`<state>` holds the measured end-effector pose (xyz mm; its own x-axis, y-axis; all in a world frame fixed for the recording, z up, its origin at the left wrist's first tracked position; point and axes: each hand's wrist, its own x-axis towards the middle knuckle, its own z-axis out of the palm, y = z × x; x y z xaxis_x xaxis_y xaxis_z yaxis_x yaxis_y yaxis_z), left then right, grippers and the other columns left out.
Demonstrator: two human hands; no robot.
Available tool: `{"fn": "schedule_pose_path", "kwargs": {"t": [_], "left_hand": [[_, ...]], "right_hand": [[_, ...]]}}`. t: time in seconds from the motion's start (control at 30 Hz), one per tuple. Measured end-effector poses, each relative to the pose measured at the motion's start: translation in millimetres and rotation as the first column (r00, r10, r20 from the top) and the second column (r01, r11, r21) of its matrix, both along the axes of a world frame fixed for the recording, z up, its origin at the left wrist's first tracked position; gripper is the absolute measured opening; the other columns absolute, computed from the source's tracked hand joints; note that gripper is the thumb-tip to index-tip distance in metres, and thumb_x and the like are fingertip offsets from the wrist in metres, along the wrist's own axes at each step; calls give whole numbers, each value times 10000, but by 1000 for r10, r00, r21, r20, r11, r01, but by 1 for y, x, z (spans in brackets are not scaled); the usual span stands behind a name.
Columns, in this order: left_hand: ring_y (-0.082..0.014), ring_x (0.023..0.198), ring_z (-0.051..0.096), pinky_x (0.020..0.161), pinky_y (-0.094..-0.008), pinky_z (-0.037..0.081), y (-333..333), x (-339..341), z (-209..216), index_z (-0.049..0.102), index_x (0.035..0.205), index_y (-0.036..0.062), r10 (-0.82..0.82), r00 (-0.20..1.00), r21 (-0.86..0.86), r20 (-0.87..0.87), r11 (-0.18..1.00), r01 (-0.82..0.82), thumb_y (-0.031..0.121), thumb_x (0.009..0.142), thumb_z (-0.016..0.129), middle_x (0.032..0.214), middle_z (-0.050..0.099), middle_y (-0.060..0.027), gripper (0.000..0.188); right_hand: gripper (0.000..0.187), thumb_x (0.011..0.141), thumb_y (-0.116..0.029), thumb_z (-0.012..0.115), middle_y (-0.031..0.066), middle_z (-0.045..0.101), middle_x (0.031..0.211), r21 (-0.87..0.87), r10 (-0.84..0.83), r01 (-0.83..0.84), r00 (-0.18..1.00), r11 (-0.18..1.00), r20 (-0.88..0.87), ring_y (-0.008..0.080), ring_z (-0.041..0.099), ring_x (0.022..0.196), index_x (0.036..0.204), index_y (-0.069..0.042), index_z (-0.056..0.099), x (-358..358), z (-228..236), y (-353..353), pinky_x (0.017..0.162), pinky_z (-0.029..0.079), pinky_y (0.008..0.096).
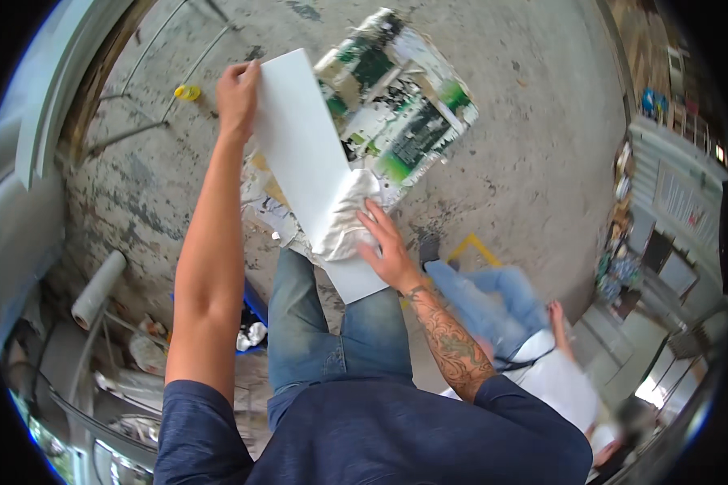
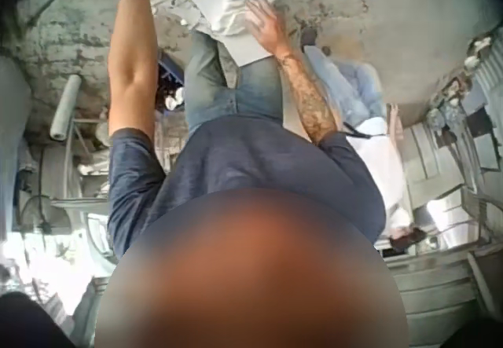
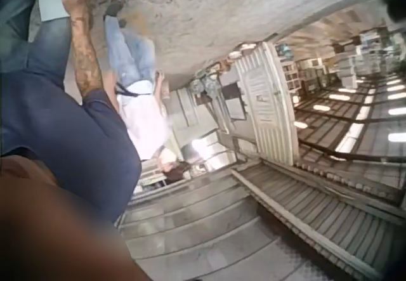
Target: Wiping down white furniture panels with a cloth and preparing bubble wrap for packing.
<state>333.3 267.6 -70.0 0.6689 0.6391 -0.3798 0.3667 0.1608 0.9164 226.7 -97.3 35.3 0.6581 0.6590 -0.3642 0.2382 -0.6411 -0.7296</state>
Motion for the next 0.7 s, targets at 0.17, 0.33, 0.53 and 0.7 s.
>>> {"fn": "schedule_pose_path", "kwargs": {"t": [0.17,0.33,0.53,0.7], "left_hand": [[-274,827,670,767,-369,509,18,1,12,690,957,-10,-157,946,758,-283,568,321,429,882,701,890,708,-156,445],[-321,944,680,827,-410,520,12,32,54,674,1040,-3,-447,687,263,-573,693,671,513,814,756,1046,699,-202,569],[-382,1228,566,1030,-439,453,16,25,54,463,1386,99,-721,401,85,-565,433,897,386,633,923,1307,603,-205,928],[-327,1152,589,1004,-415,452,17,27,45,450,1379,94,-697,425,131,-578,434,891,326,616,932,1225,628,-169,932]], "right_hand": [[287,837,-100,745,121,629,1005,94,-580,577,815,812,10,260,621,815,1092,-10,649,13,-10,32,740,523,375],[198,823,-146,776,120,648,849,-29,-569,570,812,821,-128,264,644,728,938,-18,679,-1,-21,3,669,525,374],[185,806,-171,783,132,674,756,-167,-514,488,835,857,-197,291,673,701,791,-14,685,-4,-10,-13,642,523,389],[181,841,-196,654,219,695,823,-33,-361,359,928,933,-95,407,689,797,841,-24,709,129,-44,111,721,540,472]]}}
